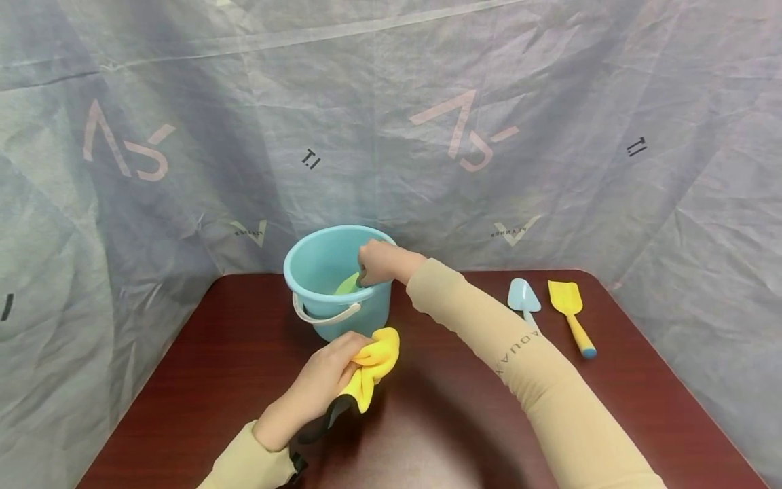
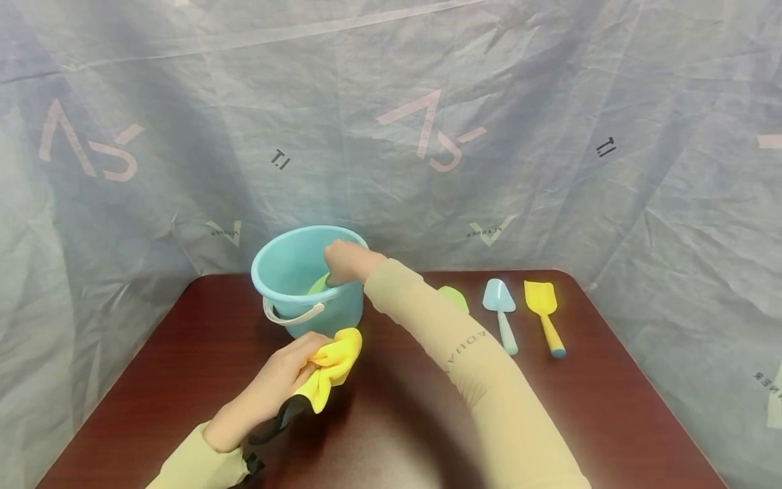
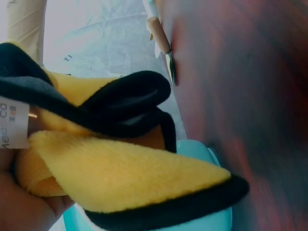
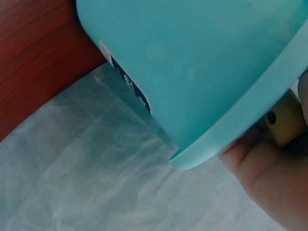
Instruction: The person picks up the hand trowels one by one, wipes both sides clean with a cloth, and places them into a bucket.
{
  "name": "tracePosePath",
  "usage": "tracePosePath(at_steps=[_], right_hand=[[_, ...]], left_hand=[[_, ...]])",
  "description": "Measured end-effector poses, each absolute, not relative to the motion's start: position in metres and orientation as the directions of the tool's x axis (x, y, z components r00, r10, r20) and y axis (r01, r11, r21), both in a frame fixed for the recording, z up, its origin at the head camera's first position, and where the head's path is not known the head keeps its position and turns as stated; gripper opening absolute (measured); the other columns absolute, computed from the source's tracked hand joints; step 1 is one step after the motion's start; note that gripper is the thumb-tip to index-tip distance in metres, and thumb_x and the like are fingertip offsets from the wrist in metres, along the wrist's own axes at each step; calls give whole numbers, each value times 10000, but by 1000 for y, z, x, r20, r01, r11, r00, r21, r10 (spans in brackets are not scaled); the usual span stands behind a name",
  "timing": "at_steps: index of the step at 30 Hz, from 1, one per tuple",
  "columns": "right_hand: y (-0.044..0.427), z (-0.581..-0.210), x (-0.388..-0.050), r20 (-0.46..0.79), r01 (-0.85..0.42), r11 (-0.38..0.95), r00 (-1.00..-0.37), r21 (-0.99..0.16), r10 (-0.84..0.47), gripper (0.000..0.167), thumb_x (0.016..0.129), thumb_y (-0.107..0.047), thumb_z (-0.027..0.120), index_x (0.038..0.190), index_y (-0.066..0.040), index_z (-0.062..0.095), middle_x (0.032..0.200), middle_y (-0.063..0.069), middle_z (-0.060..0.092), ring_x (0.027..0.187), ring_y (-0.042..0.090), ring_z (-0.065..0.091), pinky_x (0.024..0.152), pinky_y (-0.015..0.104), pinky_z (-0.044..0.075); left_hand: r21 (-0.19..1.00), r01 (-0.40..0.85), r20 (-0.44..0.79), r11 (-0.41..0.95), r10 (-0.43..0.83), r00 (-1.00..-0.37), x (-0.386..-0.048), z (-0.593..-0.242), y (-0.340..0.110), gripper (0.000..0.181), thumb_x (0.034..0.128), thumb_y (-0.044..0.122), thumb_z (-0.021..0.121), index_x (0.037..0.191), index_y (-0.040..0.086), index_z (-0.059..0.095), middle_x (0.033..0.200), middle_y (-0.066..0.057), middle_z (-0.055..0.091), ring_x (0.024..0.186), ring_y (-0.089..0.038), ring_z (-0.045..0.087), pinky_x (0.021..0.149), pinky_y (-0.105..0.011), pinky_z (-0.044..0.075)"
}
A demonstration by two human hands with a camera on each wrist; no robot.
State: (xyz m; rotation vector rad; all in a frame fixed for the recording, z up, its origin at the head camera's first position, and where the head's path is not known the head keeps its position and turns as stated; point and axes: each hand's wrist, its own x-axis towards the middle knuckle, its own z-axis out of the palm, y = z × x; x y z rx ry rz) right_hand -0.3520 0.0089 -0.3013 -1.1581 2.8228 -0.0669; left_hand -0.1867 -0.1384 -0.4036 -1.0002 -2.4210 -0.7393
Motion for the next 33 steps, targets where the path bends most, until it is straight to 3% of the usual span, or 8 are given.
tracePosePath(at_steps=[6, 12, 17, 20, 26, 30, 33], right_hand=[[4, -303, -354, -182, -634, 770, -751, -70, -634, 466, 816, -209, 657, 513, -167, 306, 510, -36, 168, 466, 111, 132, 455, 244, 225], [0, -306, -354, -254, -591, 803, -767, -76, -589, 409, 804, -299, 695, 555, -179, 394, 527, -43, 270, 487, 110, 284, 489, 240, 324], [-1, -307, -356, -261, -594, 799, -760, -94, -595, 435, 814, -180, 653, 502, -162, 350, 513, -29, 214, 475, 115, 174, 465, 246, 241], [0, -306, -356, -251, -608, 789, -753, -91, -609, 420, 812, -108, 609, 493, -162, 342, 502, -33, 212, 473, 108, 146, 460, 248, 210], [12, -297, -351, -208, -634, 769, -744, -82, -635, 361, 820, -117, 601, 503, -185, 443, 475, -63, 307, 458, 90, 225, 468, 230, 253], [25, -285, -345, -118, -672, 725, -716, -151, -688, 344, 828, -59, 552, 523, -158, 426, 510, -32, 269, 500, 112, 183, 495, 246, 228], [35, -278, -340, -28, -693, 697, -705, -183, -709, 253, 848, -61, 549, 605, -132, 538, 574, -46, 392, 512, 87, 296, 521, 219, 310]], left_hand=[[297, 741, 554, 603, 523, -648, -186, -401, -135, 273, 861, 100, 659, 1110, 191, 598, 1068, 90, 587, 964, -72, 580, 781, -291, 517], [293, 751, 563, 592, 528, -636, -186, -399, -134, 279, 857, 98, 662, 1115, 185, 600, 1074, 88, 588, 964, -68, 582, 785, -290, 517], [300, 742, 562, 599, 518, -645, -187, -397, -136, 299, 852, 44, 647, 1111, 186, 602, 1068, 86, 588, 953, -60, 577, 768, -287, 516], [309, 737, 556, 601, 515, -653, -188, -396, -137, 317, 852, 26, 640, 1123, 186, 598, 1082, 83, 587, 957, -60, 575, 771, -289, 517], [300, 748, 564, 592, 523, -640, -190, -396, -139, 315, 859, 68, 654, 1148, 176, 592, 1105, 76, 588, 974, -73, 579, 794, -298, 514], [288, 750, 582, 595, 513, -631, -191, -393, -143, 320, 850, 64, 660, 1145, 169, 595, 1102, 77, 589, 959, -76, 579, 786, -298, 513], [281, 747, 587, 603, 507, -631, -191, -392, -146, 320, 850, 57, 658, 1143, 171, 595, 1096, 86, 587, 950, -71, 577, 778, -295, 511]])
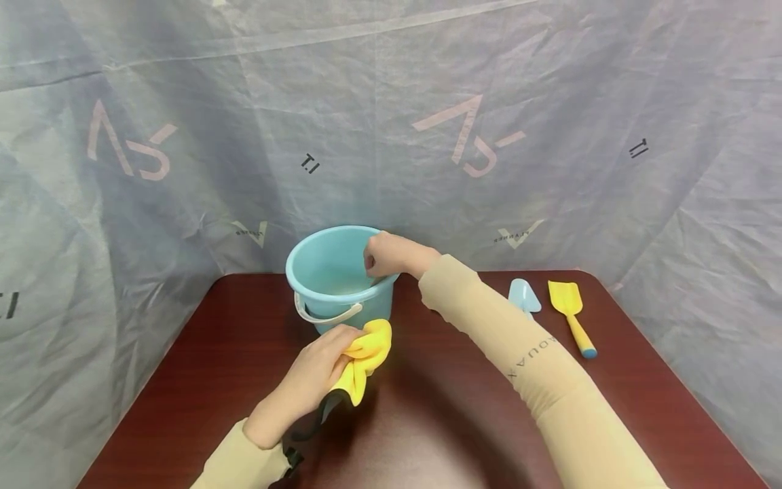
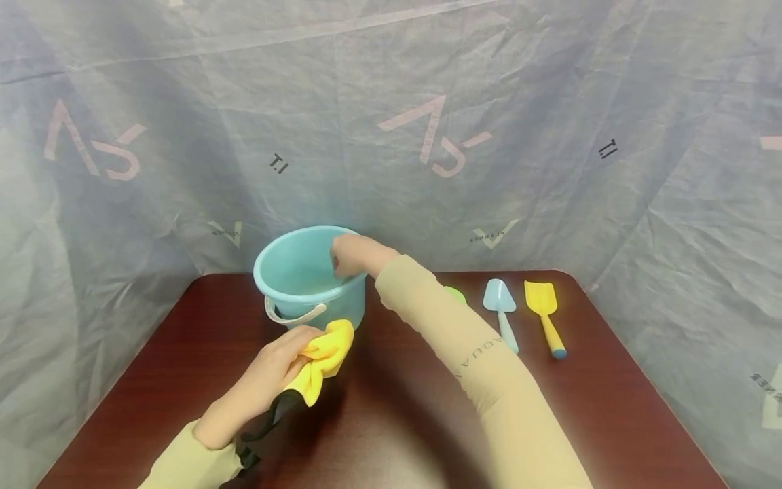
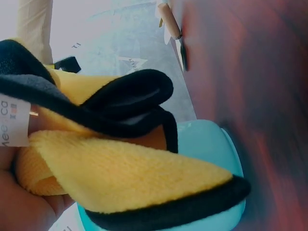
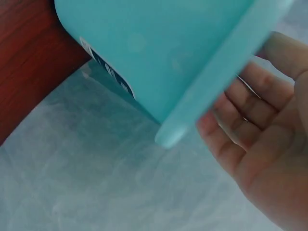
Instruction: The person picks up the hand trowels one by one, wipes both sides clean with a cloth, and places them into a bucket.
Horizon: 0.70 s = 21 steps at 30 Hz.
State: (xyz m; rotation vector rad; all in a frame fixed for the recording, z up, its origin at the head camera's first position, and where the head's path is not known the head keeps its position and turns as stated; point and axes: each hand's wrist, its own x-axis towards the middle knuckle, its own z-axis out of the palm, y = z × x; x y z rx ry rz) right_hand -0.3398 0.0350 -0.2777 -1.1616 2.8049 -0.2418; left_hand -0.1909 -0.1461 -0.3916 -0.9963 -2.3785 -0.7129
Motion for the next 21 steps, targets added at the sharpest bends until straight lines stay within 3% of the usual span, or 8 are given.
tracePosePath(at_steps=[3, 5, 8, 14, 21], right_hand=[[46, -272, -333, 30, -686, 705, -720, -181, -693, 113, 871, -120, 583, 851, -110, 694, 786, -27, 630, 683, 94, 557, 659, 236, 475], [55, -268, -328, 60, -675, 717, -734, -174, -676, 150, 875, -145, 600, 966, -93, 707, 926, 6, 678, 833, 130, 620, 748, 278, 511], [69, -266, -318, 114, -655, 738, -755, -164, -645, 180, 881, -170, 615, 1010, -84, 707, 994, 31, 684, 922, 173, 629, 785, 322, 519], [104, -277, -301, 260, -597, 787, -793, -155, -550, 154, 870, -182, 649, 983, -92, 702, 975, 35, 669, 893, 196, 626, 736, 348, 525], [143, -308, -294, 253, -458, 866, -878, -200, -406, 235, 887, -249, 630, 1044, -79, 666, 1035, 71, 650, 935, 238, 634, 736, 405, 522]], left_hand=[[275, 742, 586, 612, 505, -633, -191, -390, -149, 324, 852, 61, 659, 1147, 179, 592, 1097, 91, 584, 954, -68, 575, 779, -297, 512], [274, 739, 585, 615, 503, -636, -191, -389, -151, 329, 851, 63, 663, 1149, 183, 592, 1101, 90, 585, 964, -72, 574, 783, -303, 513], [269, 734, 587, 623, 498, -638, -191, -389, -153, 347, 847, 77, 674, 1165, 187, 588, 1120, 82, 589, 1002, -94, 579, 805, -326, 518], [237, 713, 610, 660, 470, -638, -188, -387, -159, 335, 847, 96, 672, 1156, 196, 590, 1134, 78, 589, 1103, -128, 565, 827, -352, 520], [196, 690, 640, 697, 442, -628, -184, -385, -162, 319, 846, 79, 646, 1143, 177, 584, 1145, 38, 588, 1130, -154, 556, 763, -380, 540]])
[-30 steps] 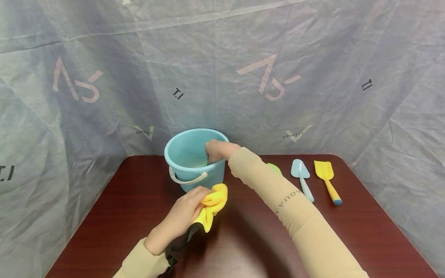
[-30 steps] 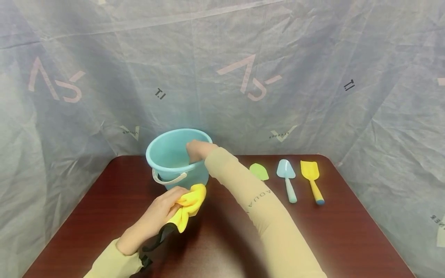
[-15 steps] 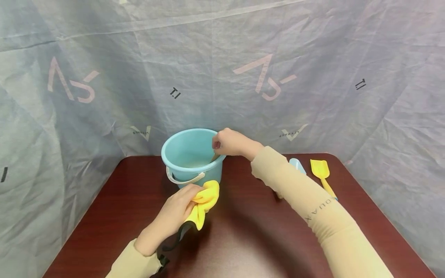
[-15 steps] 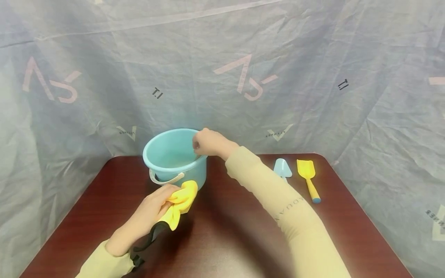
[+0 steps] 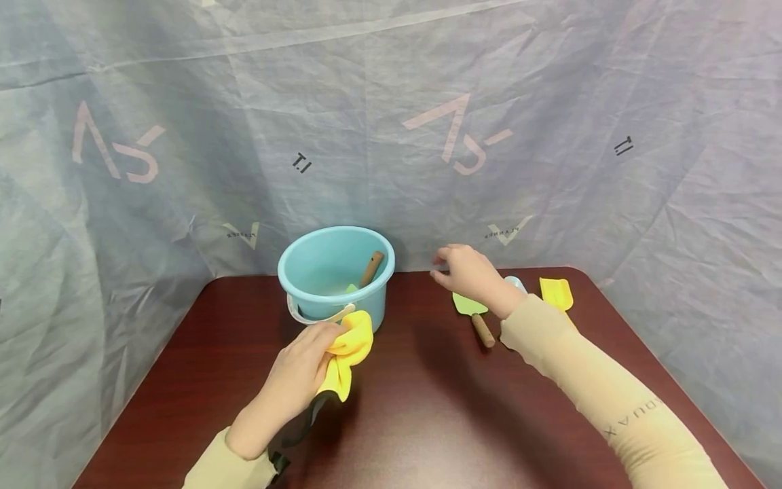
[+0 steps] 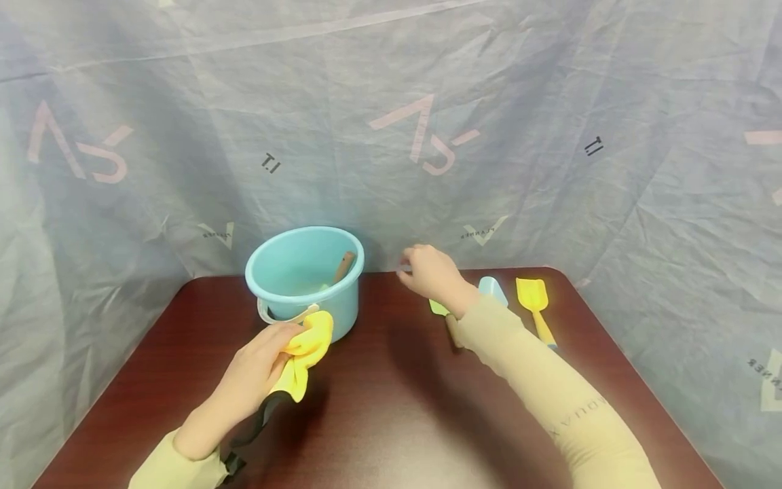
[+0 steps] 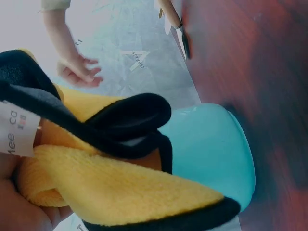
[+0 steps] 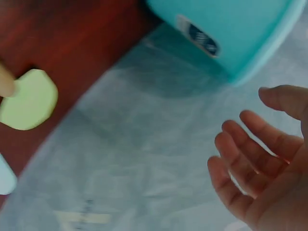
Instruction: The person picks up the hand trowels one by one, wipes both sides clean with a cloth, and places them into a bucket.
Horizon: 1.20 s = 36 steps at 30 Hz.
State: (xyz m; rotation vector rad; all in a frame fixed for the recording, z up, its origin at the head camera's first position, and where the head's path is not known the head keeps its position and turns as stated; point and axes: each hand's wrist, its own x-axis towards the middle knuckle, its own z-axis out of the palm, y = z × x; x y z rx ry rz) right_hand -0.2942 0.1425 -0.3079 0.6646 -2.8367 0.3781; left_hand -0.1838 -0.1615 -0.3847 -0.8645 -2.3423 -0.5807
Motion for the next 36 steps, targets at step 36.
tracePosePath(at_steps=[36], right_hand=[[216, -452, -317, -59, -12, 947, -998, -322, -33, 363, 864, -258, 633, 581, -123, 452, 514, 14, 468, 500, 186, 496, 494, 328, 394]], left_hand=[[158, 699, 663, 697, 450, -599, -186, -392, -158, 332, 840, 68, 633, 1157, 154, 585, 1094, 40, 594, 1018, -144, 575, 752, -349, 531]])
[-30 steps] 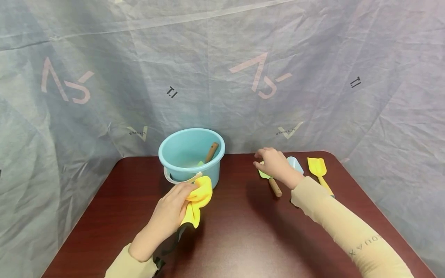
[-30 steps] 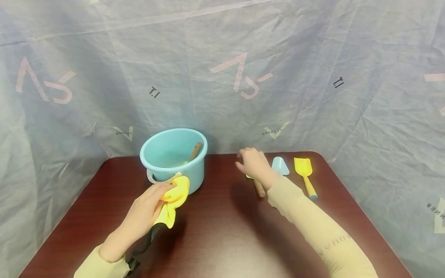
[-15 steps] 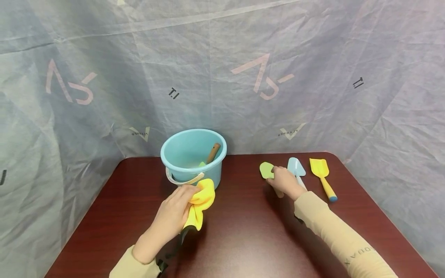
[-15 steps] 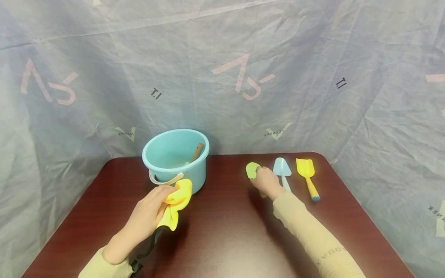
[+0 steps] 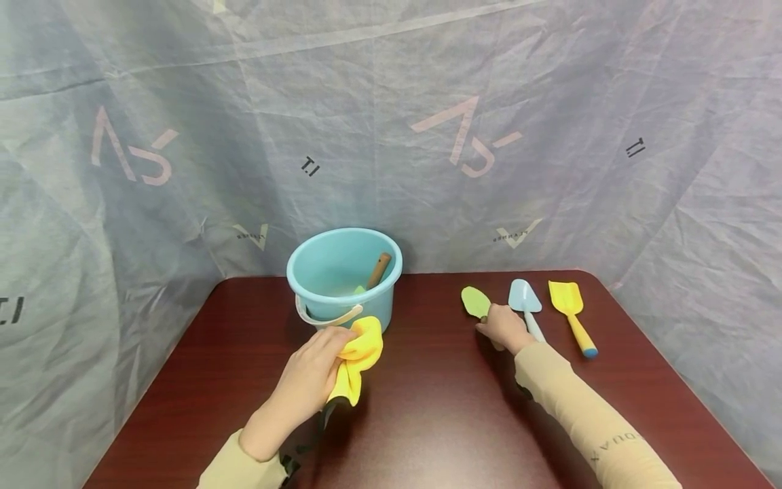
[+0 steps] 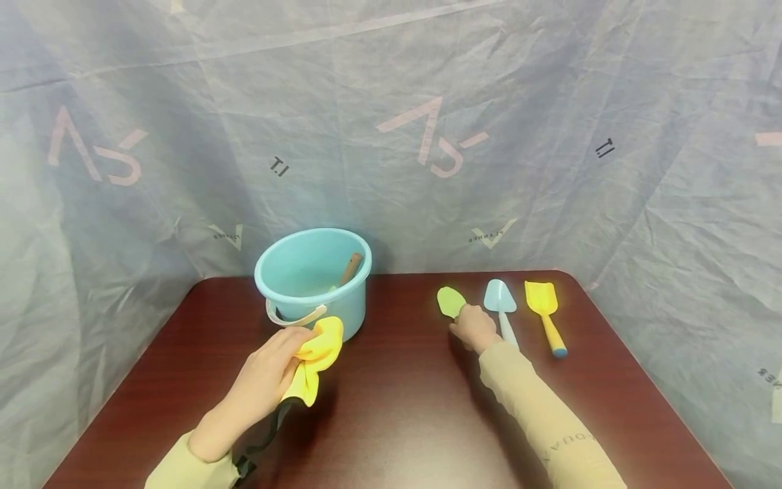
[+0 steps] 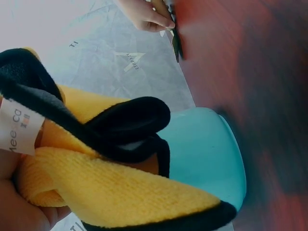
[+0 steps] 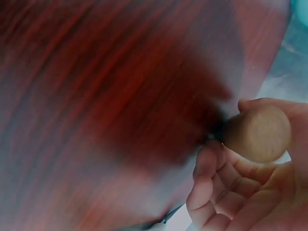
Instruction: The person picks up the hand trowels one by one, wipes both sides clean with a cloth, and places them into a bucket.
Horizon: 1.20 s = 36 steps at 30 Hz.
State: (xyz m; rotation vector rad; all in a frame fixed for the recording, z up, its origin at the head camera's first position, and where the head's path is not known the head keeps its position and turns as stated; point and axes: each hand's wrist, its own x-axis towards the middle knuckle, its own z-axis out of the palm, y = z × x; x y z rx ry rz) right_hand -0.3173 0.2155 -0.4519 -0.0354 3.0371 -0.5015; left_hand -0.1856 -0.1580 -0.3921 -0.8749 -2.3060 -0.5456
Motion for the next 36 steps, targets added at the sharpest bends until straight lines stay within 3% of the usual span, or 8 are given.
tracePosePath(at_steps=[10, 16, 24, 27, 30, 34, 36], right_hand=[[223, -452, -316, -36, -17, 950, -999, -312, -30, 336, 826, -202, 603, 539, -144, 437, 542, 26, 473, 493, 189, 478, 507, 337, 403], [227, -447, -314, -25, -45, 967, -998, -252, -53, 317, 828, -222, 580, 565, -149, 420, 619, 57, 506, 584, 215, 462, 567, 395, 410], [228, -425, -302, -45, -31, 961, -998, -273, -45, 304, 855, -249, 566, 612, -121, 435, 614, 28, 430, 572, 189, 426, 501, 367, 359], [228, -415, -297, -26, -77, 957, -996, -278, -88, 263, 860, -243, 552, 676, -90, 441, 611, 23, 412, 551, 181, 407, 484, 357, 344], [227, -401, -290, -10, -123, 950, -991, -288, -132, 227, 862, -239, 538, 823, -21, 486, 682, 73, 499, 572, 211, 479, 492, 380, 383], [225, -381, -280, -11, -174, 940, -983, -292, -185, 305, 880, -258, 523, 994, 24, 501, 850, 116, 586, 653, 226, 573, 541, 399, 425], [225, -372, -275, -22, -189, 936, -979, -296, -205, 325, 896, -271, 512, 1022, 27, 494, 839, 105, 589, 643, 206, 565, 544, 375, 413]], left_hand=[[167, 695, 650, 700, 452, -611, -185, -393, -157, 332, 859, 76, 611, 1179, 161, 574, 1103, 40, 594, 1012, -157, 579, 759, -357, 528], [150, 690, 654, 708, 452, -606, -184, -391, -158, 324, 849, 73, 625, 1160, 155, 584, 1107, 40, 594, 1046, -151, 575, 758, -358, 534], [99, 685, 673, 722, 458, -581, -184, -384, -161, 364, 814, 39, 665, 1155, 140, 589, 1139, 10, 612, 1037, -186, 590, 749, -358, 544], [97, 688, 661, 719, 471, -585, -183, -377, -163, 348, 821, 40, 654, 1149, 130, 581, 1115, 8, 603, 1010, -185, 593, 790, -352, 536], [96, 690, 653, 717, 478, -588, -182, -371, -164, 350, 826, 32, 636, 1157, 130, 576, 1115, 12, 595, 1005, -180, 589, 796, -345, 534], [93, 701, 658, 707, 485, -576, -179, -362, -164, 356, 821, 18, 635, 1158, 118, 577, 1111, -4, 594, 1007, -193, 588, 796, -357, 533], [91, 704, 663, 705, 484, -571, -177, -357, -164, 355, 817, 13, 637, 1152, 113, 579, 1107, -12, 596, 1009, -197, 586, 801, -359, 531]])
